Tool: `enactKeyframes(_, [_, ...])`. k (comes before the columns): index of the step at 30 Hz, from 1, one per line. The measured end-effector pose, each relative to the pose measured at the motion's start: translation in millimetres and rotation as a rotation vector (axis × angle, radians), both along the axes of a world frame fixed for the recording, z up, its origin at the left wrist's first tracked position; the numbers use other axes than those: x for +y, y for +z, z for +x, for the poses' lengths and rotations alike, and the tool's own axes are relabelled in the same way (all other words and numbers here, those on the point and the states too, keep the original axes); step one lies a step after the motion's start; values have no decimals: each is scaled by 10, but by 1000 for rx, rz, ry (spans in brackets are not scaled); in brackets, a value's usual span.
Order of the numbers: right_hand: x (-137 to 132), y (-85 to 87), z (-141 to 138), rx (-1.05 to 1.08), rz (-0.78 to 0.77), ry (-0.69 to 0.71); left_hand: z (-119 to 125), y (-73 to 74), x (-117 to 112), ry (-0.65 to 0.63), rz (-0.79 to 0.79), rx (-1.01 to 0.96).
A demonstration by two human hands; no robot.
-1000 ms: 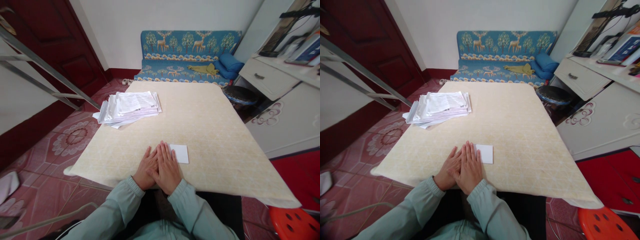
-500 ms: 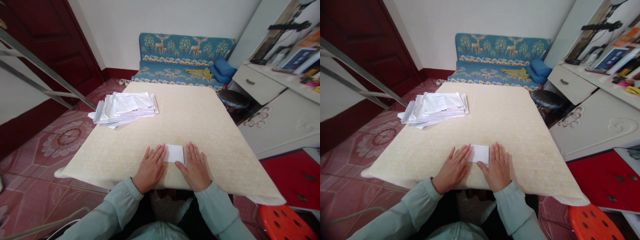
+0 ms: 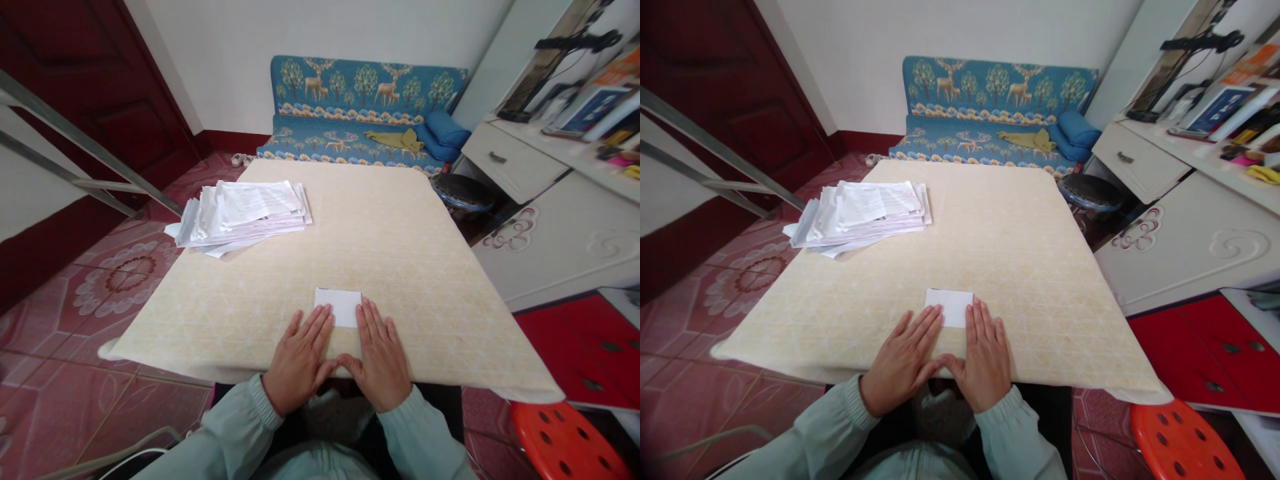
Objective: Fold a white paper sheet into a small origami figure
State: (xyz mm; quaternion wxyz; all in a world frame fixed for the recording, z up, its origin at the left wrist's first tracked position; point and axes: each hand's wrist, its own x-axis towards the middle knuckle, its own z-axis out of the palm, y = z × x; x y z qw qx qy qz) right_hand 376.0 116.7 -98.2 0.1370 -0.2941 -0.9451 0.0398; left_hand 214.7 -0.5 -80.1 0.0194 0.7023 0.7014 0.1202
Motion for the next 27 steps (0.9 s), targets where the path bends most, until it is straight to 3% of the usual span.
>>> enactKeyframes(3, [27,62,114,-15,5,-47,-96,69,-154,50,-17,32])
enactKeyframes(6, [-89,141,-9,42,17,-98,-108,128,-173,96,-6,36])
enactKeyframes(11, [-261,113,-360,45,-32,80,-40,81,61,41,40,-12])
enactKeyframes(14, [-113,17,-264,6,-12,108,-117,12,68,29,41,3])
enactKeyframes(18, [248,-12,99,36,-11,-110,-362,25,-73,111,48,-43])
enactKeyframes(23, [423,73,128,331,-219,-143,-496,90,103,302,193,-285])
enactKeyframes(27, [390,96,-103,518,-504,-284,-405,73,394,175,237,-329])
